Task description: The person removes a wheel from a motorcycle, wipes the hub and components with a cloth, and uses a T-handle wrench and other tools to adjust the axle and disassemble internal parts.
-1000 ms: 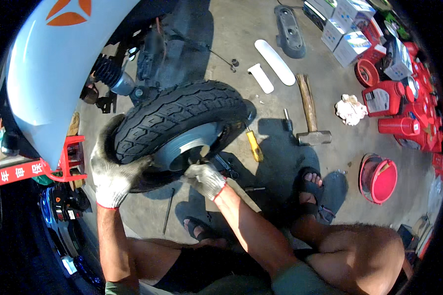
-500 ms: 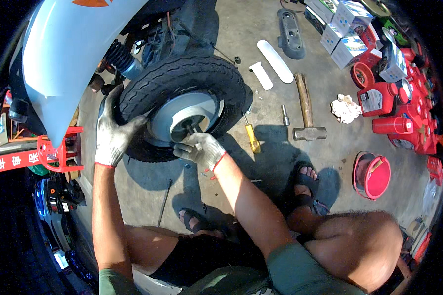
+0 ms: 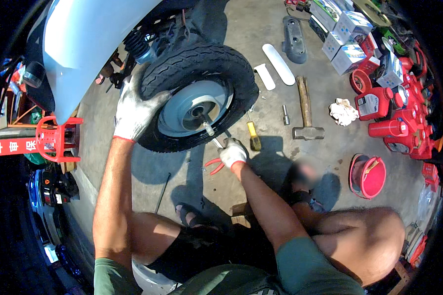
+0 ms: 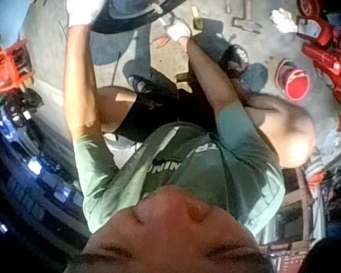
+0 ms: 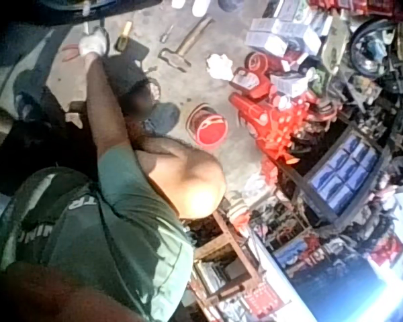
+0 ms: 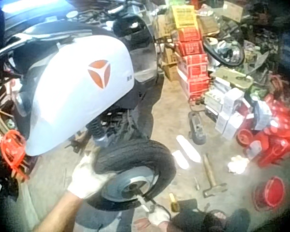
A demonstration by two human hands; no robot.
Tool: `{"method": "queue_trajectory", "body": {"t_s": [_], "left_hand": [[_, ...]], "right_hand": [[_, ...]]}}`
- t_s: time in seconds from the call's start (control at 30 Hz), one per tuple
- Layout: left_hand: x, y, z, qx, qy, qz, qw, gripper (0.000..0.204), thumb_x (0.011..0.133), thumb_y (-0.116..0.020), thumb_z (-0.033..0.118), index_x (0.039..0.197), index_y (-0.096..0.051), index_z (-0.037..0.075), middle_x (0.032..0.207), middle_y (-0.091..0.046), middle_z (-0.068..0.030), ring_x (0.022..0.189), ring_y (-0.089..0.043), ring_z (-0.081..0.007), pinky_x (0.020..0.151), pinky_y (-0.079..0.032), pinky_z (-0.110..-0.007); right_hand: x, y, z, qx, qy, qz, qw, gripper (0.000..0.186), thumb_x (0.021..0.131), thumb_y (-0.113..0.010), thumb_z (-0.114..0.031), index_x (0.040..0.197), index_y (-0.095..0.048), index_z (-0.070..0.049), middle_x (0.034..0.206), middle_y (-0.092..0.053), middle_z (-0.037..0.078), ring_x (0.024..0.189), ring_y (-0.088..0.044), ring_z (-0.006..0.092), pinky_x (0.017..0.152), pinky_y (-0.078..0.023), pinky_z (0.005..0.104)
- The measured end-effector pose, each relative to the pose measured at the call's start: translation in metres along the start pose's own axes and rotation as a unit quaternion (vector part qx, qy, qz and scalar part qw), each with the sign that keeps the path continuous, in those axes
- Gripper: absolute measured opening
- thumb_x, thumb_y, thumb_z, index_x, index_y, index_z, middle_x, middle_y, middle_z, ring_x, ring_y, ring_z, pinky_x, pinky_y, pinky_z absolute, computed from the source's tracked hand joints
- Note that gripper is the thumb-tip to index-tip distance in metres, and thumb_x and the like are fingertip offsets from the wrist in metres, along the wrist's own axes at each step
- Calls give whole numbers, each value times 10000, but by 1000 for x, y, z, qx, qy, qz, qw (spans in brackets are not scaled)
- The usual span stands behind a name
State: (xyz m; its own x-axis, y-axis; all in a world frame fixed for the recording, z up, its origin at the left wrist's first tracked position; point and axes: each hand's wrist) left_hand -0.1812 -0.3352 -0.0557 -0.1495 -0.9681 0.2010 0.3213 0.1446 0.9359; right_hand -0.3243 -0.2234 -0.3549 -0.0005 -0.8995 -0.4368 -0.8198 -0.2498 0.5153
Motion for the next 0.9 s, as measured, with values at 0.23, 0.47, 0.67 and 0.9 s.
{"method": "queue_trajectory", "body": {"t_s": [0.23,0.47,0.67,0.9], "left_hand": [[6,-15,23,83,-48,58,994,797,706,-805,454,1377,-517,135,1143,-574,-230,1067,-580,-378,920,-493,-450],[14,-18,31,86,-62,44,993,789,695,-810,439,1368,-526,141,1120,-593,-215,1063,-594,-367,906,-504,-445],[13,-17,22,55,-67,47,995,787,703,-804,446,1372,-525,143,1094,-592,-213,1067,-584,-363,903,-499,-441],[4,-8,14,74,-9,14,997,864,717,-798,440,1444,-425,159,1249,-534,-257,1192,-540,-400,1000,-455,-471]], "right_hand": [[-14,-43,-9,-290,62,13,955,275,876,-599,-244,1100,-627,-88,1113,-628,132,1050,-610,273,846,-490,422],[-42,-46,8,-322,177,-22,930,211,893,-539,-232,1028,-651,-114,1066,-647,95,1002,-620,266,827,-472,432],[-42,-44,11,-321,195,-28,926,226,837,-607,-216,1029,-633,-99,1016,-635,101,980,-610,282,814,-463,440],[-37,-24,18,-358,152,-74,918,212,869,-538,-169,1031,-650,-92,1074,-655,142,1008,-637,296,817,-493,442]]}}
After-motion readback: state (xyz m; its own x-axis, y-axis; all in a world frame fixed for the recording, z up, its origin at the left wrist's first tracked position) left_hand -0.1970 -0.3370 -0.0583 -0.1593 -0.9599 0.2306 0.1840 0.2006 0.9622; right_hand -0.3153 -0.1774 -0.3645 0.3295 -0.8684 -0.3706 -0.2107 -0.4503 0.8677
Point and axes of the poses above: each hand's wrist, its own x-axis towards the middle knuckle, its own y-axis out of the back of the hand, z = x × y
